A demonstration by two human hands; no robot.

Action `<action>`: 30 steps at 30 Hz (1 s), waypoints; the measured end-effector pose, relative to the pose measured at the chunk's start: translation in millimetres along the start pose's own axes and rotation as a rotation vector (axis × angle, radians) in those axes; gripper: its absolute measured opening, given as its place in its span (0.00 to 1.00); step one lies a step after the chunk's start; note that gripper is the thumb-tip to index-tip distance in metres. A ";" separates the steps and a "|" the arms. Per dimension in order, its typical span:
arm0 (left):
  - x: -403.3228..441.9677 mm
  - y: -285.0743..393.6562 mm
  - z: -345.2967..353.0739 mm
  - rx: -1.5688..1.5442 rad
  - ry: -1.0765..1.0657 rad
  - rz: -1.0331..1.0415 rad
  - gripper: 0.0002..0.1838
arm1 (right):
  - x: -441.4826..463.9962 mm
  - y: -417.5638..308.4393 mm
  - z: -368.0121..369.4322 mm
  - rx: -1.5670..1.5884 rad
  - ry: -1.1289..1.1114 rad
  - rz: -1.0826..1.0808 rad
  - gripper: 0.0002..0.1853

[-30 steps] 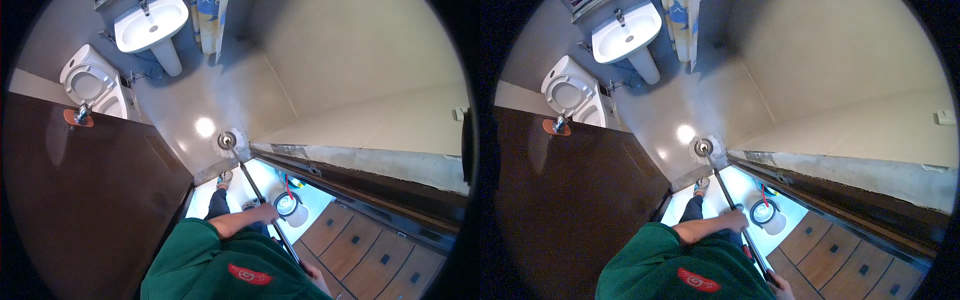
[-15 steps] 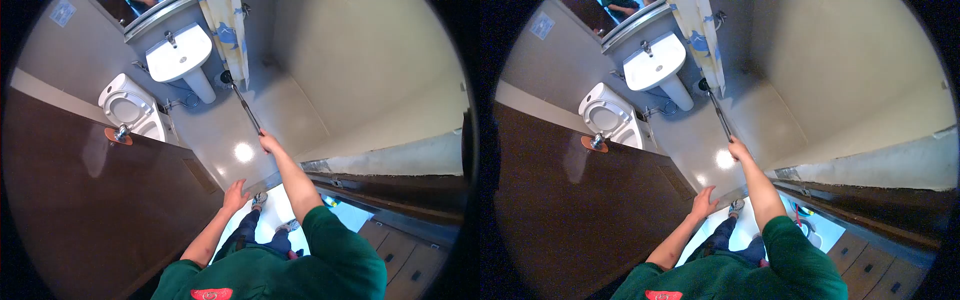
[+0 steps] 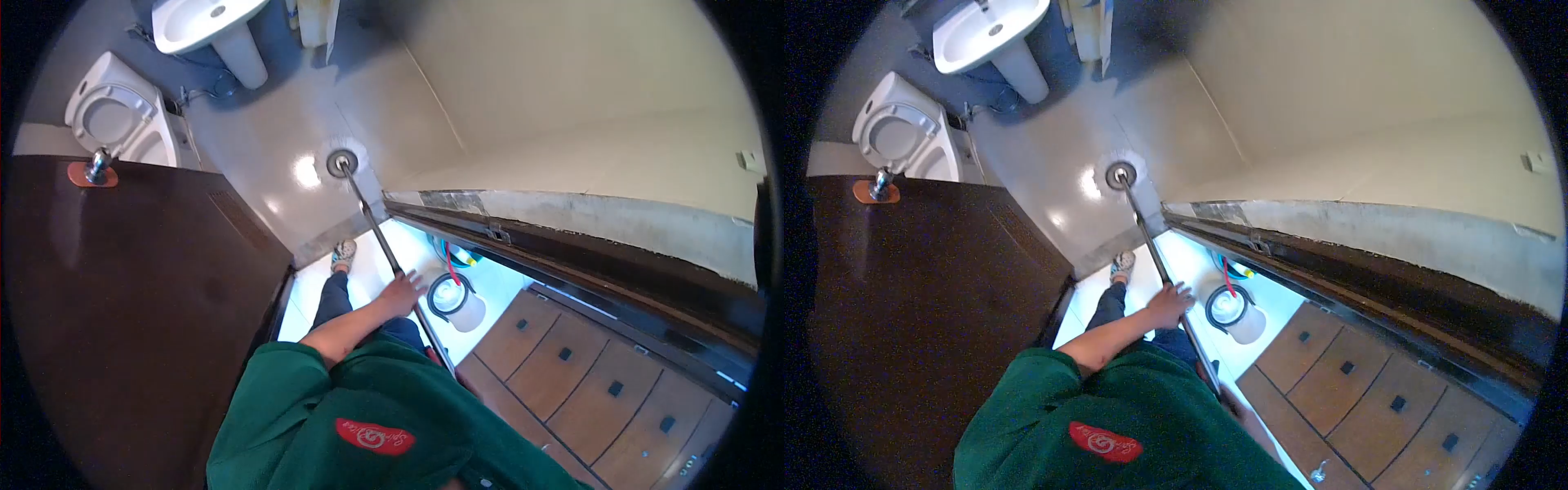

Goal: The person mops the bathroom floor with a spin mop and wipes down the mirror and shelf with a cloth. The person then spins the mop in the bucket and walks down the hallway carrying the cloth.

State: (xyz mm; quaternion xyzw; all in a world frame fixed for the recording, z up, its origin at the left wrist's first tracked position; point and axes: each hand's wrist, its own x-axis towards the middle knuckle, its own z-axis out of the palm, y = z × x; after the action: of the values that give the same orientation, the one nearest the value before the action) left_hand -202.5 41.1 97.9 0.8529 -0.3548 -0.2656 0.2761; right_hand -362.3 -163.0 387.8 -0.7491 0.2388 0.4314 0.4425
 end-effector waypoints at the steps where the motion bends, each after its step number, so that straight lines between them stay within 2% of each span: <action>1: -0.1 20.8 -6.1 -0.024 -0.063 0.056 0.32 | -29.9 -7.7 -3.5 0.061 0.013 0.041 0.29; 2: 6.3 36.9 -3.5 -0.042 -0.236 0.093 0.28 | -52.9 -18.7 -5.7 0.120 0.032 0.083 0.28; 4: 11.2 41.1 -3.6 -0.072 -0.318 0.095 0.23 | -69.8 -47.9 -5.6 0.246 0.066 0.160 0.28; 6: 6.5 25.4 -5.0 -0.111 -0.142 0.036 0.21 | -51.9 -71.3 2.4 0.353 0.051 0.189 0.29; 8: 10.5 -11.8 2.3 0.011 0.098 -0.028 0.24 | -17.7 -79.4 10.4 0.286 0.019 0.139 0.31; 10: 18.9 -47.1 -22.4 0.068 0.173 -0.196 0.25 | 35.3 -62.7 20.4 0.062 0.041 -0.079 0.32; 11: 31.6 -72.1 -15.0 0.135 0.267 -0.257 0.22 | 60.2 -67.1 23.5 0.126 0.011 0.000 0.31; 13: 52.5 -101.0 -51.2 0.165 0.104 -0.321 0.19 | 91.2 -102.6 32.2 0.321 -0.027 0.127 0.30; 16: 63.1 -106.5 -28.6 0.286 0.053 -0.136 0.17 | 84.8 -77.7 31.6 0.662 -0.075 0.235 0.31; 18: 54.0 -75.9 5.7 0.205 0.028 -0.021 0.14 | 52.9 -48.2 39.3 1.012 0.021 0.255 0.30; 21: 34.0 5.3 1.0 0.000 -0.182 0.062 0.12 | -13.2 2.7 20.9 0.967 -0.027 0.279 0.30; 24: 13.9 52.4 9.6 -0.049 -0.220 0.096 0.18 | -68.6 -32.2 8.5 0.945 -0.017 0.356 0.30; 26: 2.1 59.4 -7.3 -0.069 -0.246 0.097 0.19 | -82.2 -64.7 0.2 0.898 -0.015 0.388 0.30; 28: -16.5 47.6 -17.5 -0.128 -0.308 0.007 0.20 | -76.6 -73.5 -12.4 0.757 -0.063 0.394 0.30; 29: -29.1 39.0 -18.6 -0.165 -0.340 -0.043 0.20 | -61.2 -60.6 -23.0 0.548 -0.158 0.358 0.30; 30: -44.0 25.1 -17.9 -0.156 -0.246 -0.080 0.20 | -45.9 -47.8 -33.6 0.339 -0.245 0.306 0.30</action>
State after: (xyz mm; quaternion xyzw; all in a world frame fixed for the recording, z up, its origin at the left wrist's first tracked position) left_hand -229.1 64.4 138.4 0.8032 -0.3300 -0.4057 0.2852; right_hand -335.9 -169.7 457.0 -0.5614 0.3629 0.5348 0.5168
